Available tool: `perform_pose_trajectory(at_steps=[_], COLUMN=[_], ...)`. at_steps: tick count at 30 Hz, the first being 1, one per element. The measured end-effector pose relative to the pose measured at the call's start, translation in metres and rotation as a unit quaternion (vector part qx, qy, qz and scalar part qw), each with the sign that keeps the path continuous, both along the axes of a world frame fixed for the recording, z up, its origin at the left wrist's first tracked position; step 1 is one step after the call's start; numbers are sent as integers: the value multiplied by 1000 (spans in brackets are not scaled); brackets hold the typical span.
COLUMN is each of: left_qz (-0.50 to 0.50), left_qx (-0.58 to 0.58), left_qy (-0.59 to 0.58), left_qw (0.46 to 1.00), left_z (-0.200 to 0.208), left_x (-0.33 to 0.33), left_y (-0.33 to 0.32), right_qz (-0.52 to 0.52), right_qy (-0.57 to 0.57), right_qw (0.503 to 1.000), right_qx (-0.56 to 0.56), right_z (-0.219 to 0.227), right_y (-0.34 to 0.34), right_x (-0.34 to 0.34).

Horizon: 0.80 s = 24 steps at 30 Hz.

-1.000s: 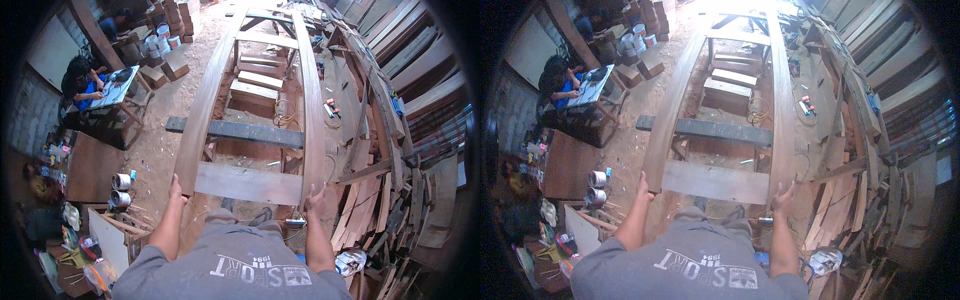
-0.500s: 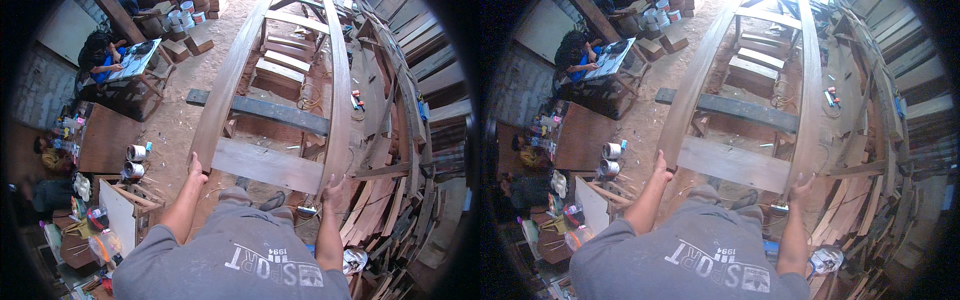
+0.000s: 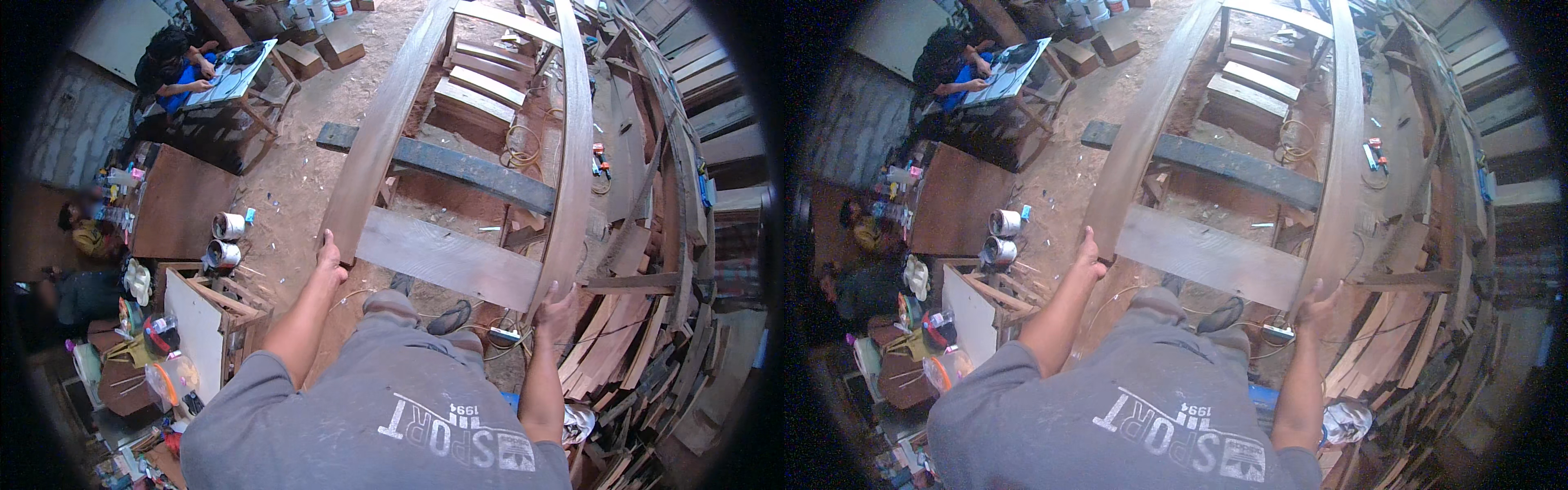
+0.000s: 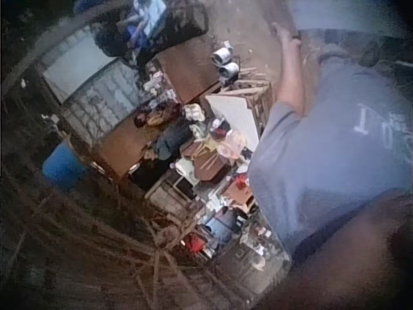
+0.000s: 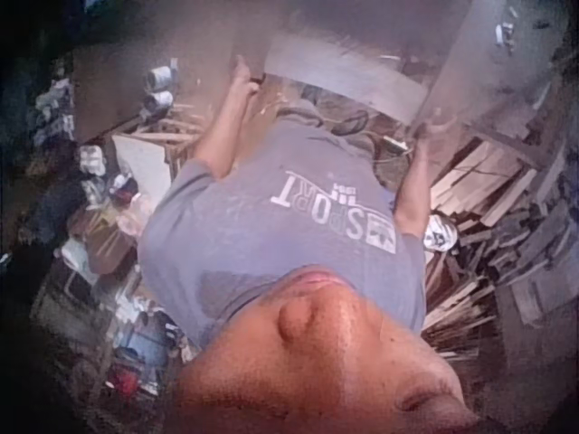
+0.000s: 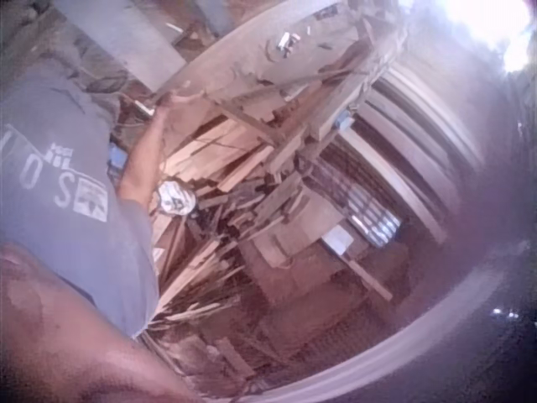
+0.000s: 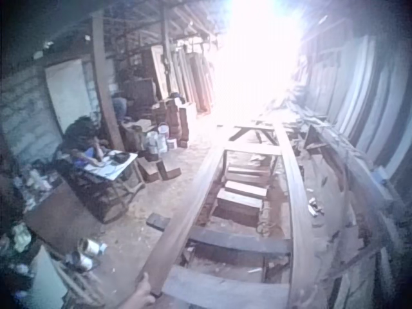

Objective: The person fits a wooden plank into a larger wooden frame structure, repeatedly lifting, positioning, and tapping it with a hammer to align it. The person adjusts the plank multiple times to ensure it sits flush within the frame.

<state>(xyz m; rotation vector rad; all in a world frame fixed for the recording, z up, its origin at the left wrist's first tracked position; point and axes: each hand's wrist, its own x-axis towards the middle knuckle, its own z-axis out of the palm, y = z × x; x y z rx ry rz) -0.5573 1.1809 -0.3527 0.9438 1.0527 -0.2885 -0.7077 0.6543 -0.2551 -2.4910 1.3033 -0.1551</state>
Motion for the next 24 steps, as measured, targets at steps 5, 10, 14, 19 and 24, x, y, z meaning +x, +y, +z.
perform_pose_trajectory(at_steps=[5,10,14,19,24], left_qz=[3,22,37,62,67], left_qx=[16,0,-30,37,139], left_qy=[-7,8,-33,-80,-97], left_qw=[1000,1000,998,994,983], left_z=[-2,12,9,1,18], left_x=[0,-2,-12,-29,-32], left_y=[-1,-6,-6,-28,-47], right_qz=[37,44,47,46,42], right_qy=[-21,-73,-36,-26,-35], right_qw=[999,995,997,998,998], right_qx=[-28,-50,-41,-31,-21], right_z=[8,-5,-19,-22,-11], right_y=[4,1,-10,-13,-6], right_x=[0,-2,-6,-8,-3])
